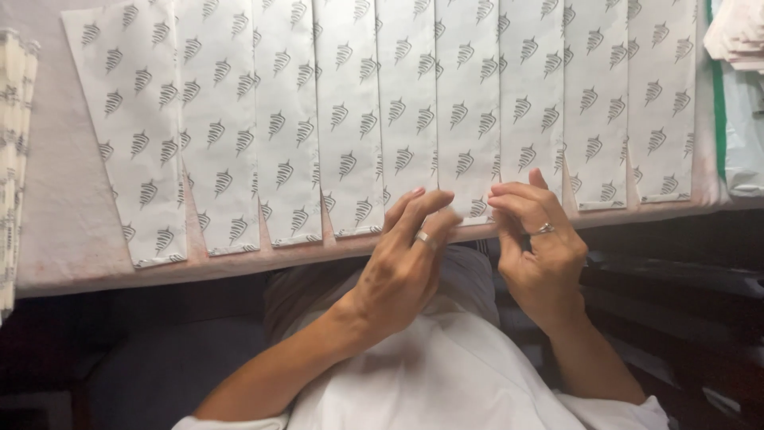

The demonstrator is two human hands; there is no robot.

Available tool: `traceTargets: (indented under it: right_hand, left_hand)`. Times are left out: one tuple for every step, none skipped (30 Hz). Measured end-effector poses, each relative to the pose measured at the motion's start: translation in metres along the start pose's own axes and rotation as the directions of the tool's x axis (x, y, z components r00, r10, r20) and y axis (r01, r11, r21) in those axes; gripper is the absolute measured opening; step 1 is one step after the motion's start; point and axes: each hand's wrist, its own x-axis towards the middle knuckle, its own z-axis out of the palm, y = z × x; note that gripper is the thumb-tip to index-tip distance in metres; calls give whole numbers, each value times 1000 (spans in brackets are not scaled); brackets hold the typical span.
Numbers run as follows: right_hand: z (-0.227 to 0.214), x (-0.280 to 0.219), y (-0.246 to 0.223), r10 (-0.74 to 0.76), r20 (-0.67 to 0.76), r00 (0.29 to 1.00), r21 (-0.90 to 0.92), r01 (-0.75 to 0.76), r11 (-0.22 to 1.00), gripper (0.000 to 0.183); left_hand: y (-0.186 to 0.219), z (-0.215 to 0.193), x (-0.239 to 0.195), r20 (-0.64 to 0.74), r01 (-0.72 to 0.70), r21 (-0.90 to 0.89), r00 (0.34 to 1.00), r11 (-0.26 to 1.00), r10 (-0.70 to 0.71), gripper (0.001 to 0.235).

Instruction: Arranging paper sleeves on a table, applying glue to the edges, and folding them to complete the assembly of the packaging.

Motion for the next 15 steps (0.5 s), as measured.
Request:
traceTargets:
  right_hand:
    - [0, 0, 1, -19, -2, 1000, 22, 19, 1000, 18]
    - [-1, 0, 3, -37, -5, 999, 43, 38, 998, 20]
    - [0, 1, 1, -37, -4, 999, 43, 37, 998, 20]
    - [1, 2, -1, -56, 23, 998, 78, 54, 995, 22]
    - [2, 3, -3, -77, 50, 996, 118, 71, 990, 24]
    - [4, 5, -8, -78, 54, 995, 122, 71, 990, 24]
    - [7, 9, -12, -100, 102, 990, 152, 84, 985, 26]
    - [9, 12, -17, -124, 150, 981, 182, 95, 979, 28]
    - [11, 16, -17, -126, 150, 981, 182, 97, 978, 28]
    - [12, 20, -17, -151, 163, 975, 206, 116, 972, 27]
    - [14, 24, -17, -176, 176, 969, 229, 133, 964, 26]
    - [14, 24, -16, -177, 178, 968, 229, 134, 964, 26]
    - [15, 25, -15, -190, 181, 965, 240, 144, 960, 26]
    - [15, 26, -13, -202, 183, 962, 251, 153, 956, 26]
    - [15, 27, -14, -202, 185, 962, 252, 153, 956, 26]
  left_hand:
    - [-4, -7, -5, -17, -41, -21, 999, 999, 41, 22]
    - [-8, -13, -10, -34, -82, -42, 996, 996, 81, 20]
    - [-12, -22, -9, -34, -81, -42, 996, 996, 79, 20]
    - [-15, -32, -8, -10, -42, -5, 999, 999, 42, 21]
    - [-19, -43, -7, 13, -1, 36, 1000, 999, 1, 22]
    - [-20, -46, -8, 12, 3, 38, 1000, 999, -4, 22]
    - [-22, -49, -7, 45, 24, 43, 999, 999, -26, 25]
    - [-24, -52, -7, 77, 44, 48, 996, 998, -48, 28]
    - [-23, -54, -5, 75, 45, 49, 996, 998, -48, 28]
    - [-23, -55, -4, 95, 67, 55, 993, 996, -72, 28]
    - [-22, -56, -3, 115, 90, 62, 989, 994, -97, 28]
    - [-22, -57, -2, 114, 91, 61, 989, 994, -98, 28]
    - [-22, -58, -1, 115, 78, 51, 990, 996, -84, 24]
    - [-22, -58, -1, 117, 65, 41, 991, 997, -69, 21]
    - [-23, -59, -1, 116, 67, 40, 991, 997, -71, 21]
